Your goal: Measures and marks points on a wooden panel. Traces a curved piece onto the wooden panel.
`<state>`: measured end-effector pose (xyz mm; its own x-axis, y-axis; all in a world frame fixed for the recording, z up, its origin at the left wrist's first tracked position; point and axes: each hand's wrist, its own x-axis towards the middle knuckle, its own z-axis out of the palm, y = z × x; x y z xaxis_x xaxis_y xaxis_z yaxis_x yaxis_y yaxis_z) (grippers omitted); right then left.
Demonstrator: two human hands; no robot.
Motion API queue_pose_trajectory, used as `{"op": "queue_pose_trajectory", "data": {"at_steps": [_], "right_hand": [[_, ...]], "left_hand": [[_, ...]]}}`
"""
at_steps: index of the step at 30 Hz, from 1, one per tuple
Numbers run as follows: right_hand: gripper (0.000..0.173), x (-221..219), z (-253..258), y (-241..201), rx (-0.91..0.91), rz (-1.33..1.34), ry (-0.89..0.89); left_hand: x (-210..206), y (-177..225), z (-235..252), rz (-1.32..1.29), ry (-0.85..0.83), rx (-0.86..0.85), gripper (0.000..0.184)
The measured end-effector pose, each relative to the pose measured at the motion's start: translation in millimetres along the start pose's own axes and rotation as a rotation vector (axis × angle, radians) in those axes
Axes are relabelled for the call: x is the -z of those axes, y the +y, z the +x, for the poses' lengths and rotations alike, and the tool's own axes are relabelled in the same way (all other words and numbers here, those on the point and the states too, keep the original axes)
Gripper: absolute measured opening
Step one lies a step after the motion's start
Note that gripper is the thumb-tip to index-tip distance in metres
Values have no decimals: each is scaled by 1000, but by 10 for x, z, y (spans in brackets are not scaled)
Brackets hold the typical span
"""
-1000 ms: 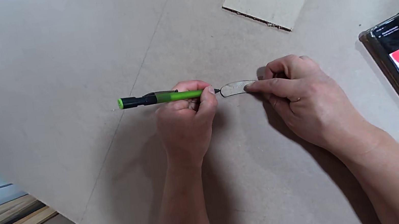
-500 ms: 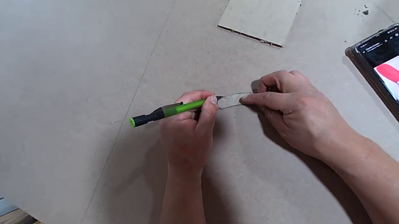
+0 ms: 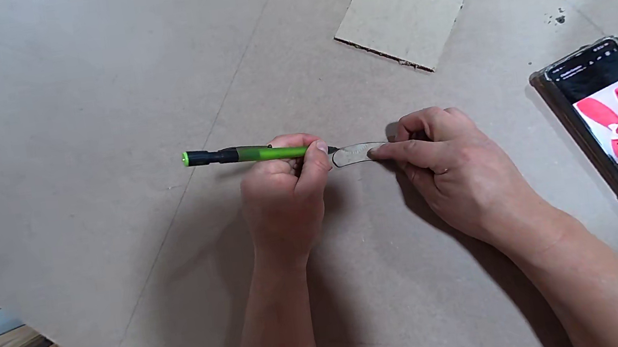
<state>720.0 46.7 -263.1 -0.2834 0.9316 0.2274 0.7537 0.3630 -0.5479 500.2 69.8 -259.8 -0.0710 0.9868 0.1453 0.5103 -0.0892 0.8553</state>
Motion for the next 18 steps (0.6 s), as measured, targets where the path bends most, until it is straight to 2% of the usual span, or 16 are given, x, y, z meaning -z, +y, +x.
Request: {"op": "queue_pose_trajectory", "data": {"at_steps": [8,14,18], "right_hand": [[30,-4,15,3,-8,14,-2],[30,2,9,2,2,8,2],[30,10,5,5,2,8,-6]], "left_hand": [[2,4,83,-65,-69,6,12],[51,-39,-14,-139,-6,-39,10],[45,-32,-101,30,-35,-125,10]]}}
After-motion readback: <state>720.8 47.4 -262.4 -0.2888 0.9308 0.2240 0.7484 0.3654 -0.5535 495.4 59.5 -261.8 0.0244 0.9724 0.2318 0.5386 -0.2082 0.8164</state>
